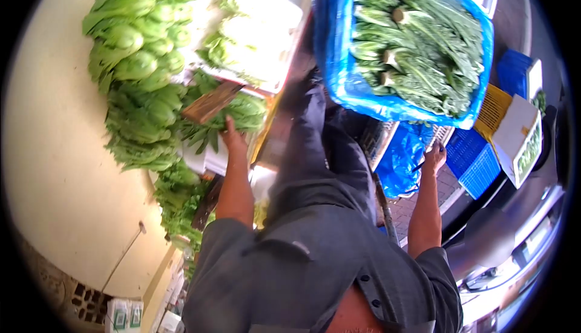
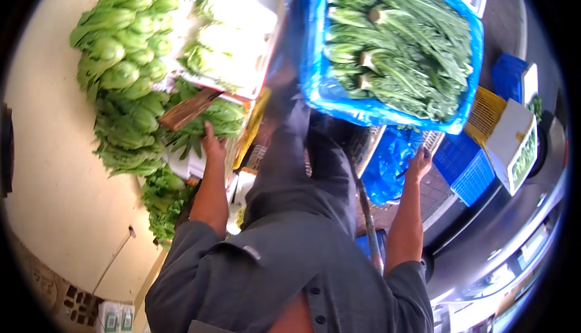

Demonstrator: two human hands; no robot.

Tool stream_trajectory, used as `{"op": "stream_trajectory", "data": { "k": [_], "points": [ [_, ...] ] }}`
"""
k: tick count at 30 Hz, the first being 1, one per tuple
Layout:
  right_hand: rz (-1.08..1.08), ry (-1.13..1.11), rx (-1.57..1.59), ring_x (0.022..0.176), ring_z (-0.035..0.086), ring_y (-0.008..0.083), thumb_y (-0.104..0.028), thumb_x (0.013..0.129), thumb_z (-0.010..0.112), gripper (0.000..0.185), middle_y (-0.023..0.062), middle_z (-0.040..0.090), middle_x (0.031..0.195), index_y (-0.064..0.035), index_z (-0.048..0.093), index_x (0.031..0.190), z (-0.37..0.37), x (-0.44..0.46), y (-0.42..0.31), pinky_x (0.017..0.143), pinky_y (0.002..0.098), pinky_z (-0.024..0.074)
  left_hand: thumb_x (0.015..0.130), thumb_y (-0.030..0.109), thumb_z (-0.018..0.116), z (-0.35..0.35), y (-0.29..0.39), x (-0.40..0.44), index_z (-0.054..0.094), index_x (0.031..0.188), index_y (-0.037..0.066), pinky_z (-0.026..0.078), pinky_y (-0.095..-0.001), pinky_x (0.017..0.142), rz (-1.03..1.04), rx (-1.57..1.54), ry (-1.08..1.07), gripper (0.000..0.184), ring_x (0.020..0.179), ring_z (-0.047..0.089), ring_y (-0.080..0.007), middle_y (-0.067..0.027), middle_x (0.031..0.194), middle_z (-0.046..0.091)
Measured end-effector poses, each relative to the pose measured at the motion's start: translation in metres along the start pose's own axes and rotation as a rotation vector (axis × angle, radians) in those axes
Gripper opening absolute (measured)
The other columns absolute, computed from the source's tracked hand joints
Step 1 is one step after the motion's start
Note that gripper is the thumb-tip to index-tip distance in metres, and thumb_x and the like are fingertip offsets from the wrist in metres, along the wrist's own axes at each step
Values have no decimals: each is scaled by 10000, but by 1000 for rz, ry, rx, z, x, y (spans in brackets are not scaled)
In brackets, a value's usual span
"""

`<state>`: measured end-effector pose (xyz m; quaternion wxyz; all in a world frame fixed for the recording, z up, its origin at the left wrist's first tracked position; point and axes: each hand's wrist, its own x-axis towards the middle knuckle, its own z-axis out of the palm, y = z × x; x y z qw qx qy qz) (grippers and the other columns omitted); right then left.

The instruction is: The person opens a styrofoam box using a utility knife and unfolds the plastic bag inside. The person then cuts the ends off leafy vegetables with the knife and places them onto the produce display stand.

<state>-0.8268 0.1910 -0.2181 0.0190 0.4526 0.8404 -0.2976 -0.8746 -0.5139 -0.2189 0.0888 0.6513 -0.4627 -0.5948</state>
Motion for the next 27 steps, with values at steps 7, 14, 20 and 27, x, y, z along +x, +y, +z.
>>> {"op": "stream_trajectory", "data": {
  "k": [7, 14, 20, 27],
  "points": [
    [-384, 167, -467, 1012, 643, 367, -292, 852, 691, 421, 235, 624, 1197, -66, 634, 1202, -42, 138, -20, 845, 404, 518, 907, 280, 705, 9, -12, -108, 408, 1418, -6, 473, -303, 762, 286, 528, -469, 656, 935, 569, -159, -95, 1215, 580],
    [-121, 294, -354, 1147, 579, 419, -483, 837, 659, 627, 284, 604, 1212, -1, 593, 1234, -41, 157, -45, 957, 469, 460, 931, 292, 666, 206, -12, -231, 411, 1372, -46, 451, -418, 980, 558, 728, -1037, 611, 1186, 577, -379, -284, 1298, 561],
    [-18, 321, -437, 1149, 562, 460, -560, 833, 605, 683, 328, 573, 1224, -59, 582, 1297, -32, 151, -56, 979, 495, 464, 940, 281, 632, 233, -56, -191, 346, 1389, -37, 438, -459, 986, 838, 883, -952, 620, 1140, 574, -432, -287, 1253, 567],
    [-246, 286, -152, 942, 649, 365, -371, 861, 693, 503, 227, 682, 1097, 8, 630, 1185, -15, 155, -15, 826, 428, 497, 933, 297, 627, 232, -69, -182, 298, 1400, -116, 421, -467, 1020, 832, 851, -936, 704, 1192, 517, -487, -356, 1296, 499]
  ]
}}
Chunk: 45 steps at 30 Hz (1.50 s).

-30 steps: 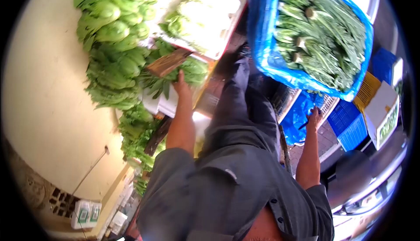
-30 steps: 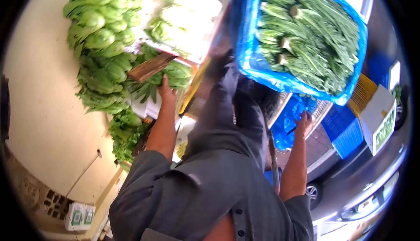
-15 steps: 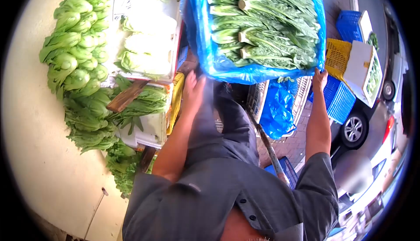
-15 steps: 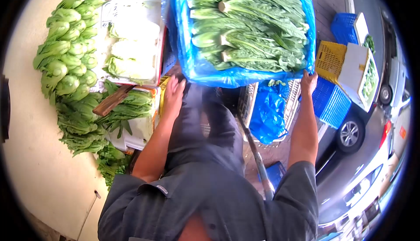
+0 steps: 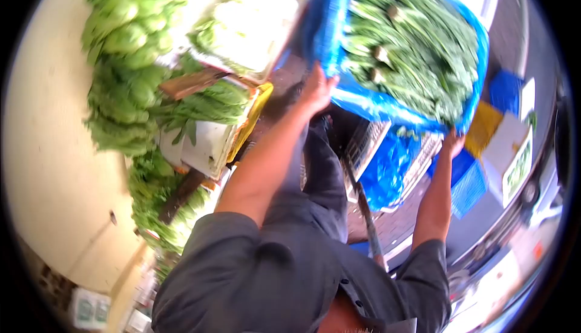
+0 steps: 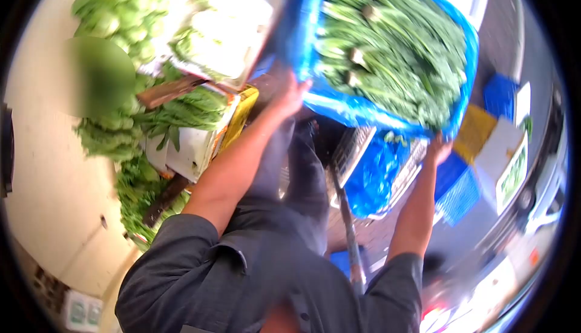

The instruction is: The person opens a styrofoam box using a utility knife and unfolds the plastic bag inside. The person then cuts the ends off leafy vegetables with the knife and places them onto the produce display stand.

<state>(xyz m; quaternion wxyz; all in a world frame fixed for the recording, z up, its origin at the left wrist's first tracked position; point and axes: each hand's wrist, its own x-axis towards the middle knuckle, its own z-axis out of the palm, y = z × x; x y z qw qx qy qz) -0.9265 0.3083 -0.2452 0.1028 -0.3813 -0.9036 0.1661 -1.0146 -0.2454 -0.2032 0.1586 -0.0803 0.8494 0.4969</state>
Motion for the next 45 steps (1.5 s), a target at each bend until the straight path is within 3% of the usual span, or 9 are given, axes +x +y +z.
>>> {"op": "stream_trajectory", "data": {
  "k": [2, 6, 11, 29, 33, 35, 39, 40, 45],
  "points": [
    [91, -10, 87, 923, 644, 338, -300, 877, 676, 454, 216, 679, 1095, 32, 613, 1181, -11, 3, -16, 809, 431, 495, 930, 290, 628, 12, -19, 3, 288, 1421, -113, 398, -468, 1050, 84, -77, 103, 720, 1223, 499, -476, -364, 1319, 473],
    [408, -280, 380, 520, 491, 174, -323, 875, 635, 393, 81, 555, 759, -46, 591, 1151, -30, 19, -17, 388, 306, 371, 931, 244, 626, 8, -14, -4, 254, 1423, -157, 378, -462, 1079, 95, -121, 90, 736, 1249, 469, -488, -390, 1358, 421],
    [564, -220, 400, 535, 485, 152, -321, 888, 616, 280, 52, 560, 785, -84, 608, 1037, -36, 14, -44, 407, 268, 361, 922, 215, 616, -1, -2, -13, 211, 1416, -185, 373, -561, 1052, 62, -88, 119, 754, 1201, 442, -591, -452, 1331, 386],
    [519, -296, 205, 622, 560, 210, -301, 875, 564, 320, 96, 585, 842, -85, 587, 1111, -35, 32, -21, 432, 346, 435, 914, 195, 628, 1, -14, -11, 238, 1408, -181, 363, -565, 1070, 203, -67, 132, 733, 1255, 418, -563, -412, 1364, 380],
    [395, -259, 44, 676, 628, 283, -297, 853, 567, 414, 169, 638, 920, 3, 587, 1137, -29, 25, -14, 467, 399, 487, 914, 177, 638, -12, -6, -4, 310, 1421, -90, 409, -519, 1005, 169, -234, 115, 660, 1158, 502, -519, -359, 1283, 477],
    [353, -223, -141, 840, 667, 347, -329, 845, 617, 457, 220, 661, 1003, 10, 600, 1151, -20, 22, 21, 728, 454, 556, 902, 167, 658, -13, -10, -1, 379, 1384, -47, 416, -511, 976, 126, -208, 123, 597, 1095, 536, -495, -325, 1213, 532],
    [-238, -409, -669, 949, 617, 441, -356, 824, 631, 444, 292, 622, 1015, 33, 597, 1037, -22, -18, 43, 849, 505, 495, 929, 236, 646, -22, -21, 10, 377, 1404, -54, 435, -490, 981, 191, -7, 193, 618, 1132, 546, -476, -316, 1261, 540],
    [283, -207, -232, 969, 596, 474, -354, 823, 612, 460, 327, 605, 1003, 66, 581, 1008, -26, -30, -12, 838, 507, 485, 936, 243, 638, -32, -14, 14, 365, 1417, -51, 432, -477, 993, 167, 4, 157, 627, 1152, 543, -467, -316, 1287, 529],
    [250, -144, -162, 1031, 571, 500, -359, 807, 594, 572, 349, 599, 1079, 104, 541, 1140, -38, -59, -46, 922, 497, 461, 917, 175, 638, -47, -21, 24, 382, 1405, -36, 418, -478, 989, 91, 8, 37, 590, 1160, 520, -457, -302, 1235, 545]
  ]
}}
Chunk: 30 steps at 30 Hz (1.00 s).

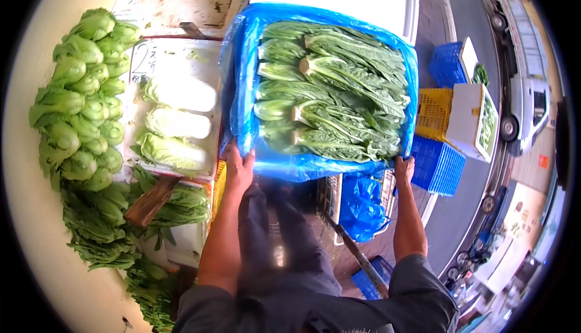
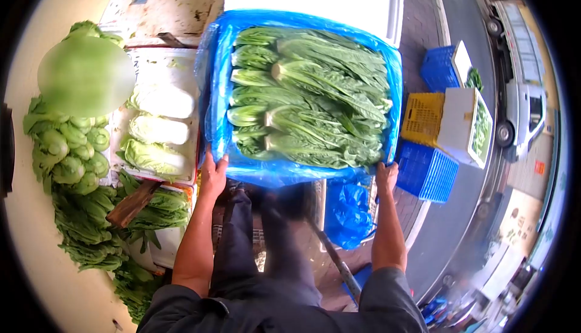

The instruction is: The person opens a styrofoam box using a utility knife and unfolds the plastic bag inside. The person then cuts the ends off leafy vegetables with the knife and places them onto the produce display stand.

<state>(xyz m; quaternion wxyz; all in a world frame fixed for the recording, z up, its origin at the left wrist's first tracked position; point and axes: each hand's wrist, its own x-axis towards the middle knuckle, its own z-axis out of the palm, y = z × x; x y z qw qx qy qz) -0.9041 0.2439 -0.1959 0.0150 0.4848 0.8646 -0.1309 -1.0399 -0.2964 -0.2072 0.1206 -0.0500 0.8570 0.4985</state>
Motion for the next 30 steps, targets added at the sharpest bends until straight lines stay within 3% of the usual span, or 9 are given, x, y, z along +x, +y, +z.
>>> {"op": "stream_trajectory", "data": {
  "k": [11, 14, 18, 21, 24, 25, 26, 28, 30],
  "points": [
    [-66, 55, -7, 1046, 562, 498, -348, 839, 600, 617, 342, 569, 1129, 78, 471, 1266, 8, 8, 11, 920, 509, 465, 930, 136, 582, 6, 32, -20, 356, 1405, -41, 408, -491, 991, -116, -8, -4, 555, 1171, 499, -496, -328, 1271, 521],
    [-84, 39, -47, 1069, 559, 485, -336, 843, 594, 608, 335, 566, 1149, 55, 465, 1291, 6, 31, 7, 926, 505, 462, 952, 149, 547, 33, 4, -47, 358, 1427, -23, 472, -446, 902, -11, 71, 107, 540, 1074, 595, -442, -304, 1211, 586],
    [-63, -34, -69, 1140, 545, 472, -337, 844, 565, 645, 333, 555, 1232, 62, 452, 1338, -2, 45, 9, 993, 485, 433, 966, 151, 544, 39, 27, -81, 362, 1415, -20, 474, -438, 886, -167, -110, 1, 513, 1032, 615, -401, -271, 1180, 606],
    [-67, -20, -34, 1199, 515, 464, -349, 842, 557, 676, 329, 545, 1272, 62, 437, 1365, -2, 49, -1, 1049, 469, 392, 959, 240, 603, 32, 25, -81, 311, 1456, -43, 461, -436, 920, -334, -160, -112, 642, 1081, 606, -379, -266, 1210, 601],
    [10, -48, 118, 1071, 630, 333, -342, 852, 631, 682, 248, 589, 1238, 8, 426, 1400, 12, 58, 30, 814, 406, 550, 904, 318, 675, -2, 64, -71, 287, 1465, -81, 325, -419, 1118, -406, 67, -110, 790, 1351, 411, -429, -341, 1449, 395],
    [103, -16, 330, 1014, 633, 302, -360, 864, 665, 686, 207, 603, 1197, -4, 428, 1401, 5, 44, 22, 736, 405, 560, 869, 375, 716, -13, 79, -64, 171, 1508, -90, 213, -404, 1187, -384, 94, -23, 961, 1442, 269, -419, -340, 1531, 264],
    [195, 21, 542, 957, 636, 272, -378, 877, 699, 691, 167, 617, 1156, -16, 430, 1401, 3, 26, 11, 657, 404, 570, 875, 340, 724, -22, 97, -58, 216, 1503, -73, 280, -407, 1156, -215, 195, 106, 907, 1402, 345, -421, -338, 1509, 308],
    [385, 133, 776, 937, 634, 288, -385, 877, 700, 650, 156, 621, 1127, -19, 472, 1364, 1, 1, -4, 661, 433, 573, 890, 287, 716, -26, 130, -37, 269, 1491, -53, 353, -405, 1108, -112, -71, 153, 823, 1351, 427, -406, -326, 1466, 385],
    [442, 253, 658, 959, 629, 283, -371, 869, 711, 593, 134, 621, 1120, -32, 522, 1317, 48, -13, 49, 663, 426, 574, 909, 246, 700, -6, 158, -16, 375, 1440, -46, 411, -401, 1052, 61, -292, 0, 688, 1291, 502, -378, -298, 1391, 492]
  ]
}}
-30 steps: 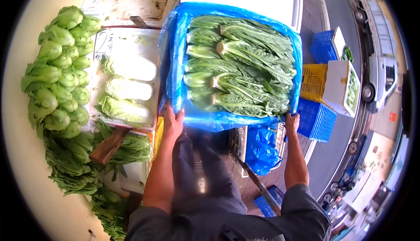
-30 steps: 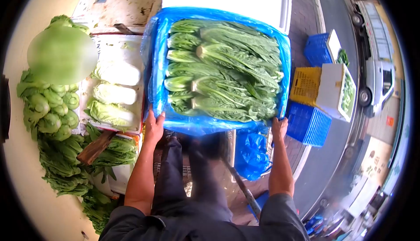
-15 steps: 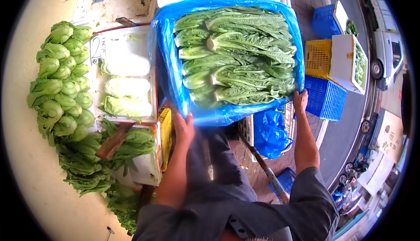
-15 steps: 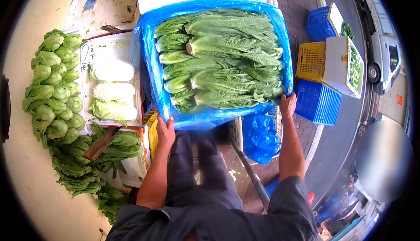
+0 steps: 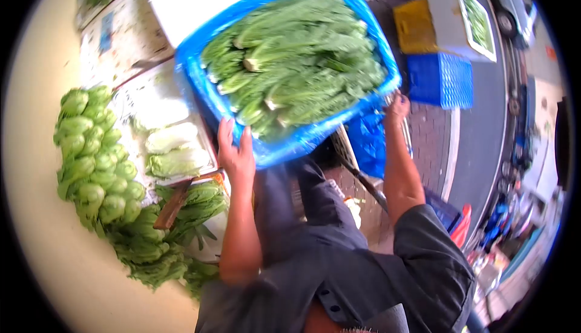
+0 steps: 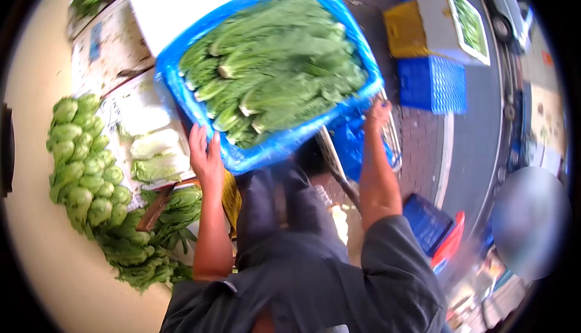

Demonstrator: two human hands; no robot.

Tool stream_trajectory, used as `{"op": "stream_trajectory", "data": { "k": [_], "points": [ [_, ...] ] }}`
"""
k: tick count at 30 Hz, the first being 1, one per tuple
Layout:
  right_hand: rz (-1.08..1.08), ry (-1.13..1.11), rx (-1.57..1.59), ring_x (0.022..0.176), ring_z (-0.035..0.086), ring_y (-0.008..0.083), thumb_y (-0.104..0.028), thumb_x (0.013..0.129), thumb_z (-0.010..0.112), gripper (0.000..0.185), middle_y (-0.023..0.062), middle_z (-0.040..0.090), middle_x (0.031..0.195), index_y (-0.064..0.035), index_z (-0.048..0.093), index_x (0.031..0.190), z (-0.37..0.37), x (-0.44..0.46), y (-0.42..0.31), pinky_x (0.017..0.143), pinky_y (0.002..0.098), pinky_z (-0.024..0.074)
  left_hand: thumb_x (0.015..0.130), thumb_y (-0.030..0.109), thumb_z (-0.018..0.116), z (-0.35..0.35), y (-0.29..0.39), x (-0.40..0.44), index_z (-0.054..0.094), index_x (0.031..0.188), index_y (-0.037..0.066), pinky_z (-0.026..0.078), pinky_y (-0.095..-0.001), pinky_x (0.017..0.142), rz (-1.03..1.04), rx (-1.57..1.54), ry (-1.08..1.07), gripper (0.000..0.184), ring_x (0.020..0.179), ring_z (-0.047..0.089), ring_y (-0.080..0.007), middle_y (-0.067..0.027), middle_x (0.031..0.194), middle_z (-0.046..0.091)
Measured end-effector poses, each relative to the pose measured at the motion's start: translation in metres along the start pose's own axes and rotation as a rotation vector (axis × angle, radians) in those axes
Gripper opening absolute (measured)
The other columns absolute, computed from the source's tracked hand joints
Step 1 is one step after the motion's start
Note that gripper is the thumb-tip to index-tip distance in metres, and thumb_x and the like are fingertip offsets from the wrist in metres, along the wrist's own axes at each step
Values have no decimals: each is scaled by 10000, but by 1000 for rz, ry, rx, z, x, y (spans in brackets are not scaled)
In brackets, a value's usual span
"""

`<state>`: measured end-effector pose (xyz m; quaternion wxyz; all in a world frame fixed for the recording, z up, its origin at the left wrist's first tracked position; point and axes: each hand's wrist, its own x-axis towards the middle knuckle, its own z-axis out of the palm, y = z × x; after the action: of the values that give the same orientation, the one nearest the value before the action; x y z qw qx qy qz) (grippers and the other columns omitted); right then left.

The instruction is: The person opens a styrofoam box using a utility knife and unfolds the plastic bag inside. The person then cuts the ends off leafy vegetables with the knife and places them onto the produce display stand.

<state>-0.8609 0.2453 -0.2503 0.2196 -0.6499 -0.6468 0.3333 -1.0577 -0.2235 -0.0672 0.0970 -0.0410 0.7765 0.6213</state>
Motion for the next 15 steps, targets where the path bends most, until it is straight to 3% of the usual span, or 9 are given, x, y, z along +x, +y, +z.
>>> {"op": "stream_trajectory", "data": {
  "k": [2, 4, 7, 8, 9, 12, 15],
  "points": [
    [224, -101, 399, 949, 628, 256, -332, 867, 718, 493, 112, 629, 1101, -38, 585, 1240, -25, -85, -44, 628, 397, 573, 905, 261, 699, 33, 0, 24, 465, 1369, -53, 435, -416, 1021, 126, 257, -252, 607, 1241, 538, -389, -270, 1315, 568],
    [114, -262, 390, 858, 614, 177, -232, 891, 673, 276, 59, 649, 1023, -50, 666, 1099, -43, -165, -43, 529, 312, 507, 887, 287, 703, 66, -8, 43, 515, 1319, -50, 445, -437, 1002, 291, 505, -431, 579, 1191, 555, -409, -265, 1277, 589],
    [-291, -531, -55, 824, 648, 220, -170, 897, 648, 143, 75, 671, 862, -46, 675, 964, -87, -275, -5, 697, 351, 527, 860, 394, 697, 93, -29, 55, 524, 1316, -31, 428, -463, 1005, 481, 686, -533, 648, 1172, 547, -415, -255, 1290, 581],
    [-466, -547, -137, 852, 661, 321, -192, 877, 674, 194, 139, 671, 872, -45, 663, 1003, -115, -308, -14, 782, 398, 520, 851, 431, 695, 97, -36, 57, 524, 1321, -25, 420, -465, 1012, 544, 796, -552, 677, 1177, 542, -409, -250, 1300, 576],
    [-426, -623, -299, 903, 649, 384, -217, 866, 685, 226, 183, 662, 897, -52, 664, 1018, -139, -334, -10, 794, 432, 520, 839, 491, 690, 99, -31, 58, 525, 1332, -8, 414, -470, 1013, 502, 875, -557, 721, 1175, 535, -403, -236, 1300, 579],
    [-246, -737, -408, 890, 650, 382, -264, 861, 683, 273, 195, 660, 891, -44, 674, 1023, -200, -375, 27, 799, 440, 517, 803, 564, 706, 104, -12, 56, 524, 1346, 18, 413, -476, 1012, 435, 1072, -576, 791, 1201, 512, -397, -216, 1310, 560],
    [-76, -752, -495, 895, 655, 385, -302, 851, 687, 336, 213, 666, 914, -37, 674, 1058, -248, -379, 30, 802, 444, 517, 778, 557, 736, 111, -35, 60, 509, 1353, 50, 417, -487, 1006, 417, 992, -575, 799, 1205, 508, -399, -230, 1297, 555]
  ]
}}
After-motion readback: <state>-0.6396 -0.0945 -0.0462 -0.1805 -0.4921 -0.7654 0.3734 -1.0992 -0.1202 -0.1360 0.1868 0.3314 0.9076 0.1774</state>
